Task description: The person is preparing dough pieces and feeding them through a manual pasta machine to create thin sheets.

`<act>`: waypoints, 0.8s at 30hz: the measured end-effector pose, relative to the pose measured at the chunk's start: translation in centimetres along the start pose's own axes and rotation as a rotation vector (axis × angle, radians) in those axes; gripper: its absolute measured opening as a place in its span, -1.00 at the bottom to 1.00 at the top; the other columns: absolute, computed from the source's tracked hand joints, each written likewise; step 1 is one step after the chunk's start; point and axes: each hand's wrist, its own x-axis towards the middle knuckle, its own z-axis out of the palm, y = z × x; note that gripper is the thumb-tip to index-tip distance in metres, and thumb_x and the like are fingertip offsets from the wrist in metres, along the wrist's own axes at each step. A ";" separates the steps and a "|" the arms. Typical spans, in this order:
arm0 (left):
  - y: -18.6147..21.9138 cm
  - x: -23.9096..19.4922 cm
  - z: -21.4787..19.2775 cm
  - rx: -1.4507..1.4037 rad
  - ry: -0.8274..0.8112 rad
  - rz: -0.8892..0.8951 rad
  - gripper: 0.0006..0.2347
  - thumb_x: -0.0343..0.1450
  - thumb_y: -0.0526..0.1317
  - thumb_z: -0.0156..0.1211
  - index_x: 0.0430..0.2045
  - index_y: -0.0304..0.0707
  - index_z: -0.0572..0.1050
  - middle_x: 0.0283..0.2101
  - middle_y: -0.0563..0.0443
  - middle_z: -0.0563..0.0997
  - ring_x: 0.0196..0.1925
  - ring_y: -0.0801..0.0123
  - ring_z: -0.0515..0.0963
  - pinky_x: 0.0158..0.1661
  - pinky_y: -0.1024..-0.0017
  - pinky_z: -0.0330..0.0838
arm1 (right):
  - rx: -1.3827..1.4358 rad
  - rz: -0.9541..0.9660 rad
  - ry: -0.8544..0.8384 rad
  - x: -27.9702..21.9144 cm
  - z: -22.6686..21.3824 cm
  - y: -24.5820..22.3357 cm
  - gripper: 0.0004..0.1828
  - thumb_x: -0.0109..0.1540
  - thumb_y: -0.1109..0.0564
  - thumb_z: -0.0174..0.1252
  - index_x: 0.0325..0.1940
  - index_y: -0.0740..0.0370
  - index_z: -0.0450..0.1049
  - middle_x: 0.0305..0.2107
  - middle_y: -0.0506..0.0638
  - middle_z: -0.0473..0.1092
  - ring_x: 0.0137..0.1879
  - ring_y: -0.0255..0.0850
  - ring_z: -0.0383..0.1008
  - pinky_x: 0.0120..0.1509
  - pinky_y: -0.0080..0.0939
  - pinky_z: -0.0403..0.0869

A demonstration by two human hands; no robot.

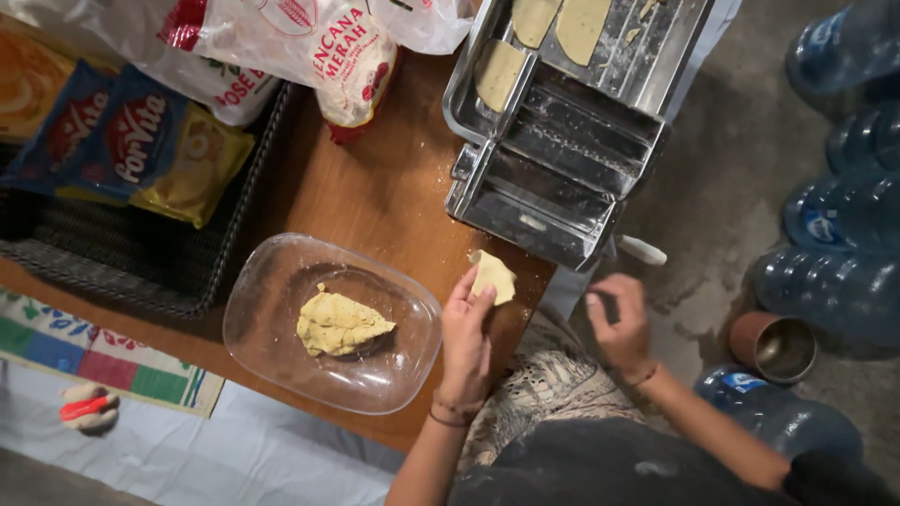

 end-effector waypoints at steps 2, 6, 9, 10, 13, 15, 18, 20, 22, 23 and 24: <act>0.6 -1.7 0.7 -0.014 -0.056 -0.029 -0.50 0.38 -0.46 0.21 0.27 -0.55 0.31 0.09 -0.42 0.60 0.06 0.04 0.65 0.02 0.24 0.60 | 0.444 0.528 -0.317 1.1 -0.5 -4.6 -0.78 0.33 0.01 0.18 -0.04 0.06 0.66 -0.24 -0.02 0.62 0.01 -0.17 0.60 0.21 -0.16 0.46; 0.0 -3.9 0.7 -0.078 -0.101 -0.115 -0.46 0.34 -0.49 0.26 0.27 -0.50 0.32 0.01 -0.39 0.63 0.00 0.03 0.68 -0.01 0.24 0.62 | 1.592 1.164 -0.631 6.2 -1.3 -12.2 -0.27 0.35 -0.42 -0.16 0.03 0.27 0.55 -0.05 0.22 0.56 0.10 -0.01 0.57 0.29 0.02 0.44; -0.2 -4.5 -0.5 -0.095 -0.167 -0.147 -0.43 0.29 -0.51 0.32 0.26 -0.53 0.32 0.01 -0.47 0.61 -0.03 -0.06 0.69 -0.07 0.13 0.65 | 1.898 1.401 -0.673 7.8 -1.2 -12.7 -0.12 0.32 -0.49 -0.13 0.20 0.41 0.44 0.00 0.40 0.48 0.14 0.15 0.54 0.31 0.17 0.43; 0.6 -5.1 -0.3 -0.059 -0.170 -0.133 -0.44 0.30 -0.50 0.31 0.25 -0.54 0.33 -0.05 -0.43 0.63 -0.08 0.01 0.70 -0.11 0.18 0.66 | 1.879 1.313 -0.595 9.4 -2.6 -14.6 -0.40 0.33 -0.21 -0.01 0.08 0.42 0.49 -0.11 0.33 0.54 0.01 0.07 0.60 0.14 0.08 0.52; 3.3 -7.0 0.2 0.039 -0.186 -0.143 -0.47 0.32 -0.43 0.32 0.24 -0.52 0.38 -0.25 -0.17 0.63 -0.37 0.37 0.57 -0.37 0.49 0.49 | 1.736 1.166 -0.528 8.6 -2.9 -11.0 -0.70 0.30 0.18 0.14 0.06 0.43 0.47 -0.23 0.17 0.55 -0.17 -0.15 0.60 -0.10 -0.23 0.59; 4.5 -7.4 0.4 0.102 -0.202 -0.154 -0.49 0.33 -0.38 0.33 0.23 -0.48 0.42 -0.38 0.06 0.62 -0.60 0.68 0.42 -0.58 0.74 0.30 | 1.620 1.091 -0.543 8.6 -2.8 -9.0 -0.63 0.26 0.29 0.17 0.15 0.44 0.40 -0.24 0.07 0.50 -0.23 -0.30 0.53 -0.18 -0.45 0.57; 4.1 -7.4 0.3 0.054 -0.205 -0.167 -0.48 0.34 -0.35 0.30 0.23 -0.51 0.40 -0.07 -0.29 0.68 -0.18 0.30 0.68 -0.15 0.49 0.60 | 1.517 0.902 -0.640 10.3 -4.5 -11.3 -0.40 0.28 0.22 0.12 0.42 0.36 0.26 0.17 0.19 0.42 -0.11 -0.30 0.47 -0.07 -0.42 0.51; 3.9 -7.1 0.7 -0.049 -0.172 -0.192 -0.51 0.40 -0.33 0.17 0.27 -0.55 0.35 0.04 -0.30 0.63 -0.11 0.33 0.65 -0.03 0.50 0.56 | 1.408 0.549 -0.610 10.8 -4.9 -12.8 -0.38 0.34 0.12 0.02 0.43 0.51 0.16 0.30 0.27 0.30 0.38 0.00 0.33 0.46 -0.04 0.31; 3.7 -6.9 0.7 -0.058 -0.166 -0.181 -0.53 0.43 -0.30 0.14 0.27 -0.54 0.37 -0.06 -0.22 0.64 -0.22 0.46 0.61 -0.16 0.61 0.55 | 1.128 0.364 -0.606 11.0 -6.2 -14.4 -0.46 0.36 0.12 -0.03 0.41 0.43 0.22 0.32 0.23 0.29 0.43 0.00 0.30 0.52 -0.03 0.28; 3.6 -6.9 0.7 -0.067 -0.154 -0.176 -0.55 0.46 -0.27 0.11 0.27 -0.53 0.38 -0.17 -0.14 0.65 -0.33 0.59 0.57 -0.28 0.72 0.54 | 0.847 0.196 -0.592 10.8 -6.9 -15.2 -0.52 0.39 0.12 -0.09 0.38 0.35 0.29 0.34 0.19 0.29 0.48 0.01 0.26 0.58 -0.02 0.25; 4.0 -7.3 1.1 -0.067 -0.154 -0.178 -0.55 0.46 -0.27 0.11 0.27 -0.53 0.38 -0.17 -0.14 0.65 -0.33 0.59 0.57 -0.28 0.72 0.54 | 0.845 0.198 -0.592 10.1 -6.3 -14.6 -0.52 0.39 0.12 -0.09 0.38 0.35 0.29 0.34 0.19 0.29 0.48 0.01 0.26 0.58 -0.02 0.25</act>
